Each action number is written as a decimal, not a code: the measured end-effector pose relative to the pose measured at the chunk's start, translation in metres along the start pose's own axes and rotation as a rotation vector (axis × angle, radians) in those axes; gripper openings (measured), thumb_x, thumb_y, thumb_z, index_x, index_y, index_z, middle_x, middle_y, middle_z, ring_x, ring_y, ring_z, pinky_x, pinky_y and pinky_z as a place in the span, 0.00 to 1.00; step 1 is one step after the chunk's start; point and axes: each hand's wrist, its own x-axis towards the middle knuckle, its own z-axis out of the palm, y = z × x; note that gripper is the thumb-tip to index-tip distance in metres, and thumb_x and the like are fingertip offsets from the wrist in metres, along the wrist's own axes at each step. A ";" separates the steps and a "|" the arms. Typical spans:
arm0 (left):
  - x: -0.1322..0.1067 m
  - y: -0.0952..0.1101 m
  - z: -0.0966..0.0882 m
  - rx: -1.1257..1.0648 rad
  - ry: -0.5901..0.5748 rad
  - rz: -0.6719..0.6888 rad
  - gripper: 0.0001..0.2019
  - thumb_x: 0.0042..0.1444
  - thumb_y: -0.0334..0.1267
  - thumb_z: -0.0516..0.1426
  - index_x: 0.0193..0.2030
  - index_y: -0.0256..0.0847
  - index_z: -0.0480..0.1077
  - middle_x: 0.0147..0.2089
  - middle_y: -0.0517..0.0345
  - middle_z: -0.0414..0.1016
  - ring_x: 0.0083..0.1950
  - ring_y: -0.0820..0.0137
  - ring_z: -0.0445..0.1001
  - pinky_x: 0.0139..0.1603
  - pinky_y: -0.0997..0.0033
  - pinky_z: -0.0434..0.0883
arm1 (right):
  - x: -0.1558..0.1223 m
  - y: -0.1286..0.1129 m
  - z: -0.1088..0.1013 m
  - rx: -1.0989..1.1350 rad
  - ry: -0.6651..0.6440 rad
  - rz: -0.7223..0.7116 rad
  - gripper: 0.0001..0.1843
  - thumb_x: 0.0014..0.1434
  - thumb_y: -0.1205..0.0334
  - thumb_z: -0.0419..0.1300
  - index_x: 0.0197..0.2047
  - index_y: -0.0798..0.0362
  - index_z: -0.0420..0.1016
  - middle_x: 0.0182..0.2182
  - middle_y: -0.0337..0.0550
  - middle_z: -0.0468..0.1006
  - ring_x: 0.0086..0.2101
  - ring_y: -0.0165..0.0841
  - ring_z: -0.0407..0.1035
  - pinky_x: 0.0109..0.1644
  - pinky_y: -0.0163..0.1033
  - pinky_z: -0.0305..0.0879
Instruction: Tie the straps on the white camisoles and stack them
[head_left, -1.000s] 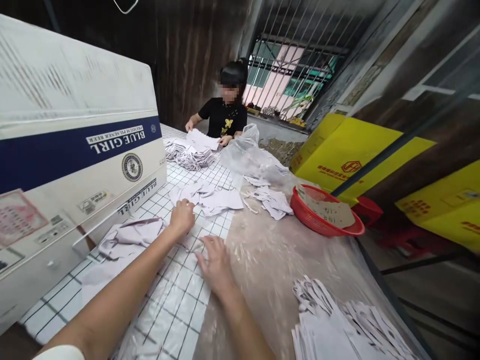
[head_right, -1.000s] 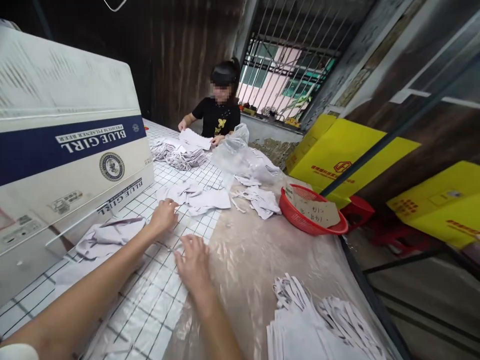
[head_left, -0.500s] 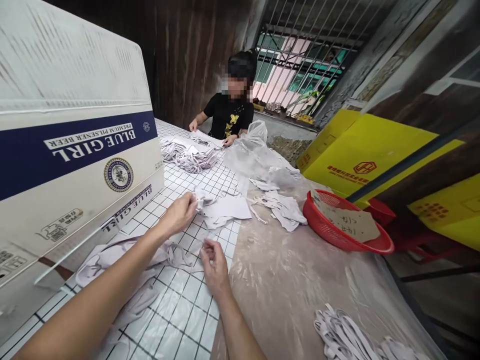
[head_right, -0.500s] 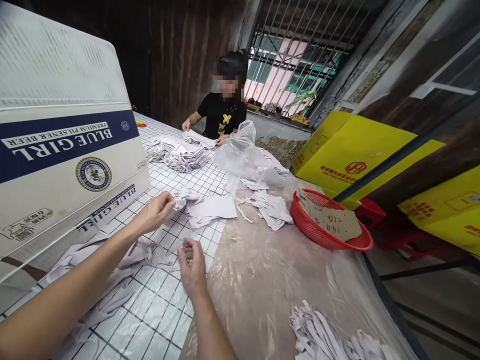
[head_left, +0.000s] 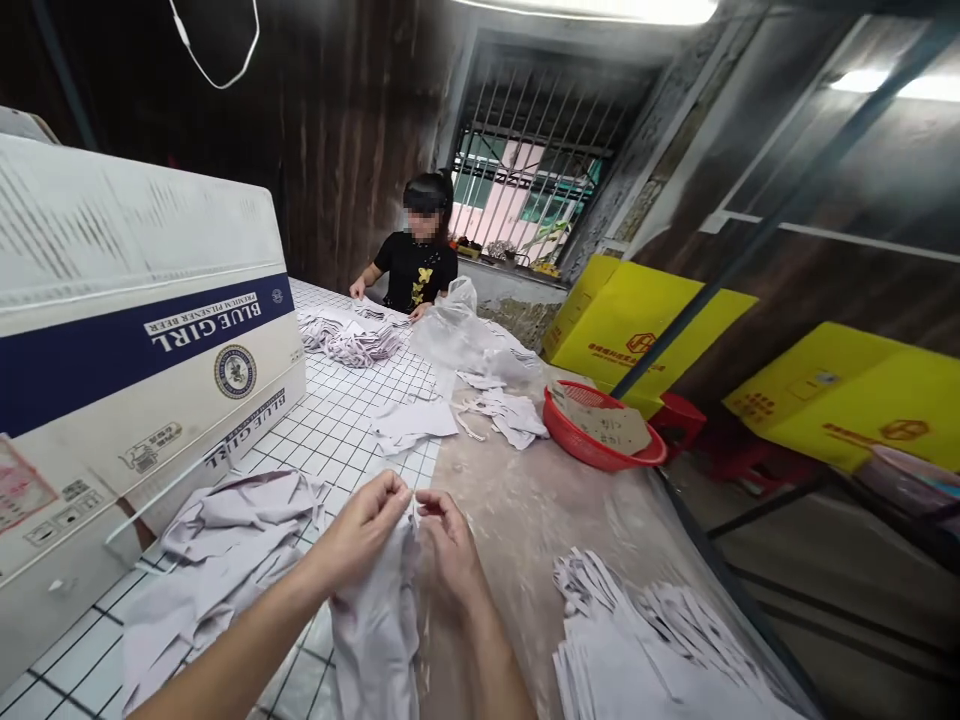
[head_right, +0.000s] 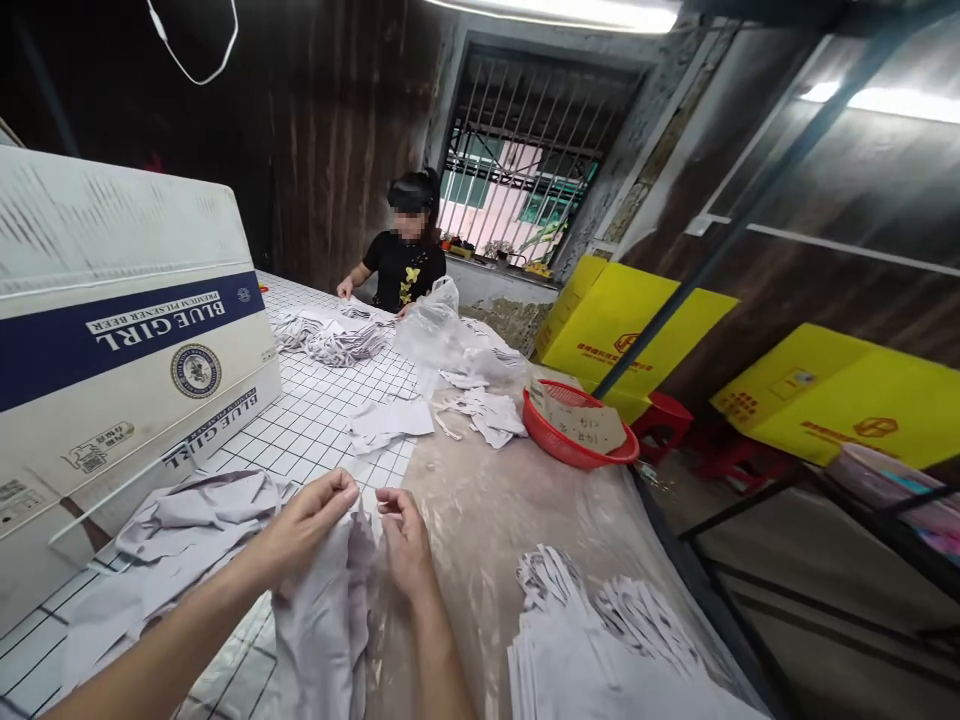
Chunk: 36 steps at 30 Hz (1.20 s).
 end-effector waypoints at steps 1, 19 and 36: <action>-0.005 -0.001 0.002 0.051 0.015 0.005 0.19 0.59 0.57 0.50 0.29 0.43 0.60 0.28 0.62 0.61 0.31 0.70 0.61 0.33 0.70 0.63 | -0.011 -0.010 -0.005 0.026 -0.038 0.012 0.17 0.59 0.60 0.54 0.51 0.49 0.74 0.46 0.46 0.77 0.46 0.37 0.72 0.51 0.42 0.70; -0.042 -0.046 0.004 0.433 -0.112 -0.216 0.04 0.47 0.35 0.56 0.31 0.40 0.69 0.29 0.61 0.71 0.31 0.69 0.70 0.32 0.73 0.64 | -0.088 -0.029 -0.052 -0.209 0.157 0.160 0.12 0.56 0.52 0.58 0.34 0.52 0.71 0.32 0.42 0.73 0.31 0.31 0.67 0.36 0.36 0.67; -0.034 -0.098 -0.021 0.605 0.132 -0.294 0.07 0.49 0.32 0.52 0.21 0.41 0.63 0.22 0.59 0.67 0.31 0.65 0.68 0.34 0.70 0.59 | -0.103 -0.020 -0.046 -0.409 0.317 0.020 0.12 0.52 0.72 0.50 0.34 0.53 0.73 0.33 0.44 0.75 0.33 0.34 0.70 0.38 0.38 0.69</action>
